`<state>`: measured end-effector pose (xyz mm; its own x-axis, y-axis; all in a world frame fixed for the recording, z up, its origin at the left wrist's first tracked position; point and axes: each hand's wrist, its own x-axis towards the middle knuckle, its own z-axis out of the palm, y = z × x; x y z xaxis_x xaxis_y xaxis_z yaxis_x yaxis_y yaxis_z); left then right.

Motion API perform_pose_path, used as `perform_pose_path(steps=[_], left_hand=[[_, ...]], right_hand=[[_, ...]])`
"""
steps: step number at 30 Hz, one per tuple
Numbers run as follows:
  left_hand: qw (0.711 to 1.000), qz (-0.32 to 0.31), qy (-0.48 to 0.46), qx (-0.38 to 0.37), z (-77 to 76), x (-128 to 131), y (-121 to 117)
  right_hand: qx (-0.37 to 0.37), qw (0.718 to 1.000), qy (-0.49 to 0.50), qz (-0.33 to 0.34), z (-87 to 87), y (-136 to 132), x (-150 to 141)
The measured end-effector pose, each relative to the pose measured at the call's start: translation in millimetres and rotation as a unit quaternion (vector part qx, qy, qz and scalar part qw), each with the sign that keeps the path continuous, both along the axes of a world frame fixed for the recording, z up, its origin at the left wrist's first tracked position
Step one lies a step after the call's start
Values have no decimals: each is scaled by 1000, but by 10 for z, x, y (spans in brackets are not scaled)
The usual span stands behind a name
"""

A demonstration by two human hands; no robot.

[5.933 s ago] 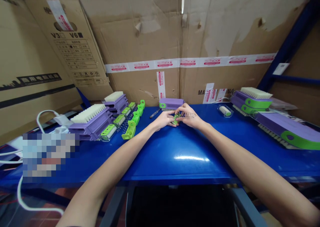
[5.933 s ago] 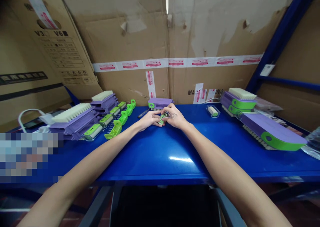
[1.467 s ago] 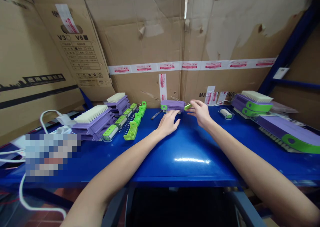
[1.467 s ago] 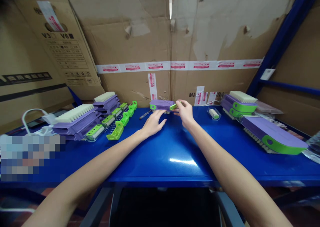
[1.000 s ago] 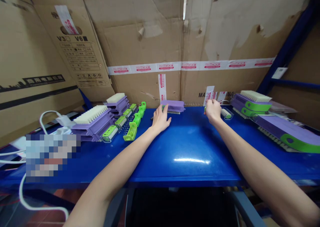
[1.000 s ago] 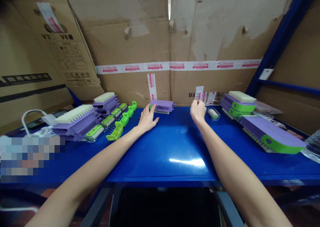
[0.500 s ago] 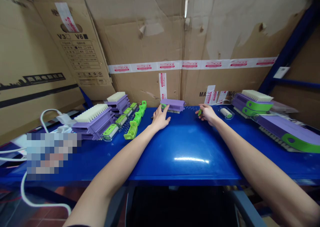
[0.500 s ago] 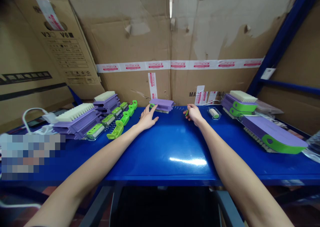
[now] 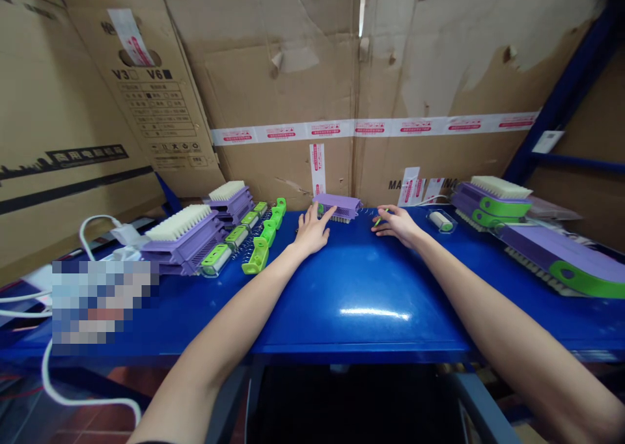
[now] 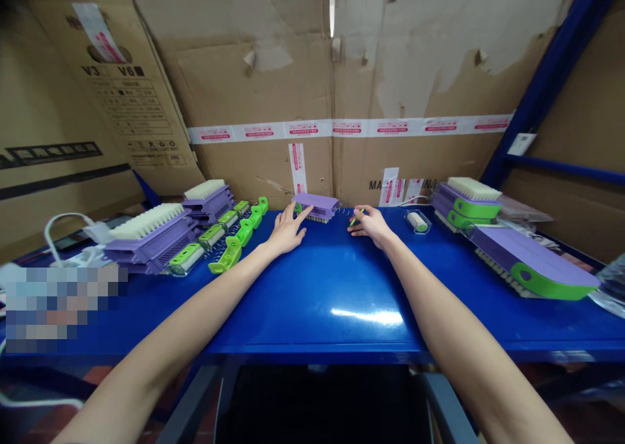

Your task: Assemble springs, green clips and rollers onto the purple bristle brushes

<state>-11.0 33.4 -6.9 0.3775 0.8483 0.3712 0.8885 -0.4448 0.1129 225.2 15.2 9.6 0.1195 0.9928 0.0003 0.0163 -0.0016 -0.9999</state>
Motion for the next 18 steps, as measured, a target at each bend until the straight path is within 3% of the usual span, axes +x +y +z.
perform_pose_path(steps=[10,14,18], left_hand=[[996,-3,77,54,78,115,124],[996,5,68,50,110,194,147],[992,-17,75,101,127,246,110]], right_hand=[[-7,1000,-5,-7,-19,8,-23],[-9,1000,-11,-12,-17,14,-24],[-13,999,-16,-25,9,3,-30]])
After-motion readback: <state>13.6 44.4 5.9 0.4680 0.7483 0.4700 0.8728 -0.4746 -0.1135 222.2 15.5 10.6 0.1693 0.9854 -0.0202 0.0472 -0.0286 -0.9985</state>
